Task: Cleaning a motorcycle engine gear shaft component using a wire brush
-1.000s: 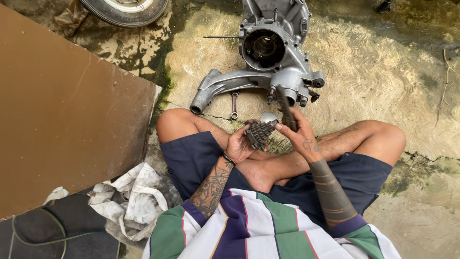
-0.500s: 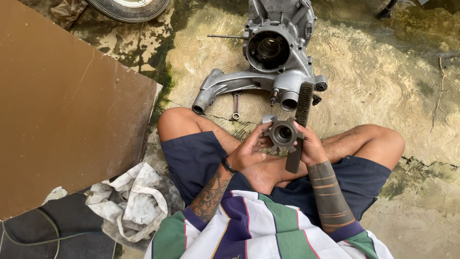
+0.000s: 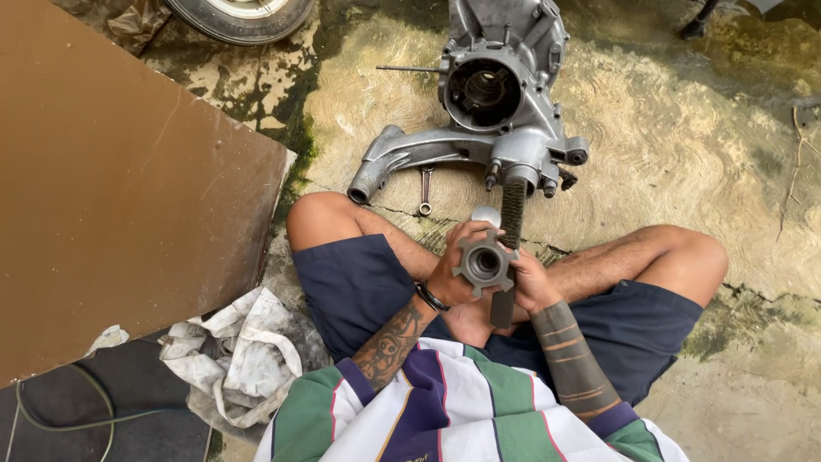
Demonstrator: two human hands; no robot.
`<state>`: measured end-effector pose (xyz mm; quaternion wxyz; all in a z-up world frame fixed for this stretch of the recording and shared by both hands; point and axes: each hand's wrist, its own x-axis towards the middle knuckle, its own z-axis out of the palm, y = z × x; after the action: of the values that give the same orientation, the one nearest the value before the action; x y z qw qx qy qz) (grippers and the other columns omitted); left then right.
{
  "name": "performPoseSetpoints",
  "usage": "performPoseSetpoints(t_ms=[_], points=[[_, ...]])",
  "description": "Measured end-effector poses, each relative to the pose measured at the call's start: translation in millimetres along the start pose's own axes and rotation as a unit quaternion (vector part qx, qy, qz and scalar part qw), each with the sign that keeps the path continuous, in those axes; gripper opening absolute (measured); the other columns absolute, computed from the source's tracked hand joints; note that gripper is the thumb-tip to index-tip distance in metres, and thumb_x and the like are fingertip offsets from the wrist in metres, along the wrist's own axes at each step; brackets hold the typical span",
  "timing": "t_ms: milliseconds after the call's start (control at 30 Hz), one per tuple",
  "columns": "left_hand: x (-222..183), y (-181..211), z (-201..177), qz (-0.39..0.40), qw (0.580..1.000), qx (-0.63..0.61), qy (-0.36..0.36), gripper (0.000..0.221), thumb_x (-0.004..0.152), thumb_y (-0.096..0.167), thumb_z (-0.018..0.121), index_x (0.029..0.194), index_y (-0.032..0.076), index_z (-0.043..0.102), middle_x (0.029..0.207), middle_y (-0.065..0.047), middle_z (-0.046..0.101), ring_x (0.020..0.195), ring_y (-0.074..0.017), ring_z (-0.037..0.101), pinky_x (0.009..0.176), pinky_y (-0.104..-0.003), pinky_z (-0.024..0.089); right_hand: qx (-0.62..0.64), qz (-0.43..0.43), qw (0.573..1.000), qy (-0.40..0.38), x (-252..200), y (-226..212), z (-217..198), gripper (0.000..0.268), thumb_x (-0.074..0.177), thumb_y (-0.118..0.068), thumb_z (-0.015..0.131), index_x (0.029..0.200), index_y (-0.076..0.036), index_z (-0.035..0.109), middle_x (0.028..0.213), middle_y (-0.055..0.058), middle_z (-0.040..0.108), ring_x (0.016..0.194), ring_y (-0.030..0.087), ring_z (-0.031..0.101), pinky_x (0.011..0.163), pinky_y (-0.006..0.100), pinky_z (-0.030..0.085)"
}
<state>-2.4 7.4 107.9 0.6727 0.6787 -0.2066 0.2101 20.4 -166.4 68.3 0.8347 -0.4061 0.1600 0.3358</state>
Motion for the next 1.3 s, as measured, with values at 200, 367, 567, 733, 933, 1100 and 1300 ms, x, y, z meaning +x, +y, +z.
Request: performPoseSetpoints(t_ms=[200, 367, 567, 733, 933, 1100, 1300], points=[[-14, -1, -7, -0.045, 0.999, -0.014, -0.012, 0.072, 0.079, 0.045, 0.084, 0.133, 0.006, 0.056, 0.131, -0.015, 0.058, 0.123, -0.0337, 0.053, 0.109, -0.047, 0.032, -0.114, -0.021, 0.993, -0.029, 18, 8, -21, 0.015, 0.099, -0.019, 0.066, 0.101, -0.005, 0.070, 0.073, 0.003, 0.066, 0.053, 0.011, 0.061, 0.052, 0.027, 0.054], [-13, 6, -1, -0.089, 0.996, -0.019, -0.017, 0.072, 0.075, 0.028, 0.089, 0.128, -0.001, 0.050, 0.126, -0.018, 0.061, 0.122, -0.0366, 0.058, 0.110, -0.049, 0.038, -0.205, -0.051, 0.977, -0.041, 14, -13, -11, 0.016, 0.094, -0.017, 0.072, 0.106, -0.007, 0.068, 0.070, 0.000, 0.061, 0.052, 0.009, 0.057, 0.049, 0.024, 0.052], [-26, -15, -7, -0.146, 0.987, -0.065, 0.022, 0.079, 0.067, 0.017, 0.094, 0.127, -0.003, 0.046, 0.119, -0.021, 0.066, 0.115, -0.0351, 0.066, 0.105, -0.048, 0.047, -0.282, -0.196, 0.939, 0.005, -9, -69, -4, 0.035, 0.090, -0.010, 0.073, 0.121, -0.001, 0.059, 0.081, 0.002, 0.048, 0.070, 0.012, 0.048, 0.063, 0.026, 0.043], [-21, -25, -27, -0.161, 0.986, -0.026, 0.037, 0.078, 0.064, 0.016, 0.096, 0.125, -0.002, 0.050, 0.117, -0.021, 0.067, 0.114, -0.0362, 0.066, 0.103, -0.047, 0.048, -0.302, -0.249, 0.920, -0.001, -15, -92, -38, 0.046, 0.084, -0.016, 0.070, 0.127, -0.006, 0.056, 0.100, 0.005, 0.043, 0.095, 0.019, 0.047, 0.086, 0.032, 0.044], [-24, -39, -31, -0.166, 0.985, 0.013, 0.048, 0.072, 0.069, 0.011, 0.094, 0.123, -0.003, 0.049, 0.117, -0.023, 0.063, 0.115, -0.0402, 0.063, 0.105, -0.052, 0.045, -0.206, -0.309, 0.928, -0.038, 3, -94, -60, 0.054, 0.077, -0.017, 0.060, 0.129, -0.001, 0.057, 0.103, 0.004, 0.045, 0.096, 0.013, 0.042, 0.082, 0.025, 0.043], [-46, -86, -32, -0.198, 0.975, 0.035, 0.098, 0.080, 0.072, 0.015, 0.094, 0.131, -0.006, 0.044, 0.122, -0.027, 0.061, 0.117, -0.0404, 0.062, 0.105, -0.053, 0.046, -0.197, -0.299, 0.934, 0.006, 16, -75, -73, 0.052, 0.078, -0.017, 0.061, 0.129, -0.007, 0.056, 0.106, 0.003, 0.051, 0.101, 0.014, 0.051, 0.092, 0.027, 0.043], [-24, -78, -11, -0.192, 0.980, 0.059, 0.010, 0.079, 0.071, 0.011, 0.093, 0.130, -0.014, 0.045, 0.113, -0.035, 0.060, 0.110, -0.0535, 0.061, 0.100, -0.062, 0.049, -0.420, -0.245, 0.872, -0.051, 15, -48, -48, 0.059, 0.075, -0.004, 0.064, 0.134, -0.003, 0.063, 0.113, 0.014, 0.058, 0.107, 0.027, 0.054, 0.096, 0.042, 0.041]])
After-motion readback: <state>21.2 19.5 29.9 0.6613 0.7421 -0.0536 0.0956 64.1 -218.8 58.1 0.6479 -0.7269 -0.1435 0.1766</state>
